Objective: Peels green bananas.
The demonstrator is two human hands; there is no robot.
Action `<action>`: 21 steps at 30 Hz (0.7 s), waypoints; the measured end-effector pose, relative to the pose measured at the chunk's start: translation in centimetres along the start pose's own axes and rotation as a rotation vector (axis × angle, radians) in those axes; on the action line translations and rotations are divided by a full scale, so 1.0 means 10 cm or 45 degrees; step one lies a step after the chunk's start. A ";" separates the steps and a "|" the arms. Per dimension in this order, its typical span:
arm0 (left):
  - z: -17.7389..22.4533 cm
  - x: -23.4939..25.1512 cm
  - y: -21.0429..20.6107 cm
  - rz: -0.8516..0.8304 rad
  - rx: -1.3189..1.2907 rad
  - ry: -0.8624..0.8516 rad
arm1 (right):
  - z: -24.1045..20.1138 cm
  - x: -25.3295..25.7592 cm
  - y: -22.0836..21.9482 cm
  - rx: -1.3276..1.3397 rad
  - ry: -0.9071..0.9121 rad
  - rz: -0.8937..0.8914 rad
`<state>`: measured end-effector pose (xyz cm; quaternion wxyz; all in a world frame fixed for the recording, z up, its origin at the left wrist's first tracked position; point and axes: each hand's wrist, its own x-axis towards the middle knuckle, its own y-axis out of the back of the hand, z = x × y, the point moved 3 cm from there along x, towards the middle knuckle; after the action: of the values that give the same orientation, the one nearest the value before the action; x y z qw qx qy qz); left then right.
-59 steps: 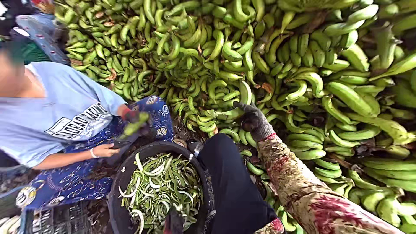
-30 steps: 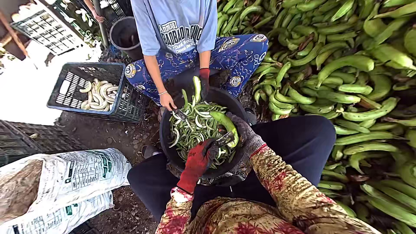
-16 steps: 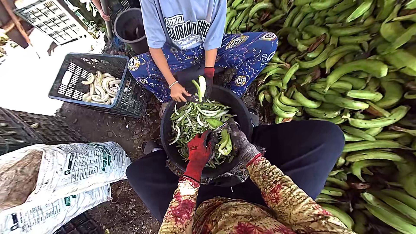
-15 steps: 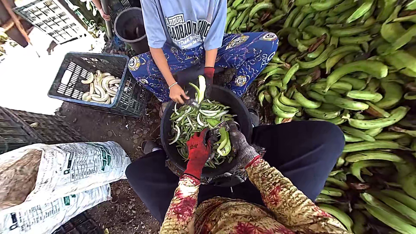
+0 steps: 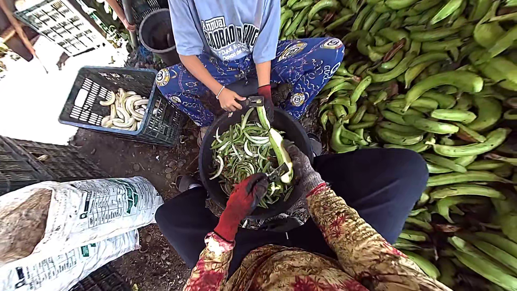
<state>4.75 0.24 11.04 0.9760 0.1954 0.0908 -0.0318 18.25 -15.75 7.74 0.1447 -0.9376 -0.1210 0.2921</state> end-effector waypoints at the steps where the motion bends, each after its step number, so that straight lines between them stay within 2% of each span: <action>1: 0.01 -0.04 -0.02 -0.003 0.003 -0.019 | -0.03 0.01 -0.03 -0.002 0.001 -0.023; 4: -0.05 -0.02 -0.02 0.074 0.114 0.014 | 0.00 0.01 -0.12 -0.047 -0.035 -0.070; 6: -0.10 0.06 0.00 0.194 0.324 0.091 | 0.08 -0.06 -0.21 -0.014 -0.089 -0.108; 9: -0.13 0.29 0.10 0.457 0.707 0.207 | 0.27 -0.22 -0.28 0.142 -0.306 -0.189; 12: -0.15 0.51 0.24 0.606 0.802 0.338 | 0.37 -0.36 -0.29 -0.005 -0.436 -0.204; 15: -0.11 0.60 0.38 0.664 0.706 0.368 | 0.40 -0.34 -0.22 -0.194 -0.328 -0.145; 18: 0.02 0.42 0.33 0.472 0.503 0.299 | 0.28 -0.17 -0.17 -0.223 -0.119 0.058; 21: 0.04 0.10 0.09 0.292 0.315 0.228 | 0.02 -0.08 -0.16 -0.434 0.203 0.268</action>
<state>5.92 0.84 11.56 0.9297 0.3252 0.1497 0.0860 17.31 -14.52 8.54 -0.0383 -0.9761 -0.0583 0.2058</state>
